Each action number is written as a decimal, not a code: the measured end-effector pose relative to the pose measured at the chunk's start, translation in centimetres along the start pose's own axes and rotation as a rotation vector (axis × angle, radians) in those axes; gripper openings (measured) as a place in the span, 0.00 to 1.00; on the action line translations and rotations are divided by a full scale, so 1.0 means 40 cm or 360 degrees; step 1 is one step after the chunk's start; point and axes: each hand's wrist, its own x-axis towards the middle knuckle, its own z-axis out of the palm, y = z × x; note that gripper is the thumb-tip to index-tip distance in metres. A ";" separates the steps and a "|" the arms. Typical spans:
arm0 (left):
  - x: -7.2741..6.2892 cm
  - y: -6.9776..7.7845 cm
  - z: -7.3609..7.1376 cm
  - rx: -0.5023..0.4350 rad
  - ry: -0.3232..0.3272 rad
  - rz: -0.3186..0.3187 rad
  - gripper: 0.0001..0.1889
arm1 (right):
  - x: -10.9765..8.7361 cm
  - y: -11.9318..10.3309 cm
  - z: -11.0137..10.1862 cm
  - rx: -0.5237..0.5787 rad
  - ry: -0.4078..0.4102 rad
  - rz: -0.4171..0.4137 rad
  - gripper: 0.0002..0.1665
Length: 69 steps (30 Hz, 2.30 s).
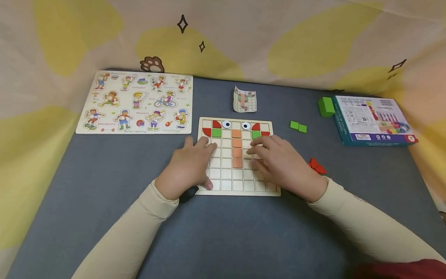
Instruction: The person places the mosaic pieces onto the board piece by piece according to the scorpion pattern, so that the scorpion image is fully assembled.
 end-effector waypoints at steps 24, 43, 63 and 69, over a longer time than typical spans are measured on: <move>0.005 0.004 -0.002 -0.0020 -0.0052 -0.0016 0.64 | -0.225 0.214 -0.078 -0.0072 -0.0347 0.0669 0.14; 0.004 0.003 0.000 -0.0020 -0.0034 -0.0004 0.64 | -0.101 0.213 -0.041 -0.0113 -0.0265 0.0541 0.16; 0.005 0.005 0.000 -0.0001 -0.0005 0.0014 0.64 | -0.046 0.178 -0.021 0.0007 -0.0235 0.0446 0.18; 0.004 0.005 0.000 -0.0007 -0.0007 0.0011 0.63 | -0.053 0.182 -0.013 0.0015 -0.0200 0.0451 0.16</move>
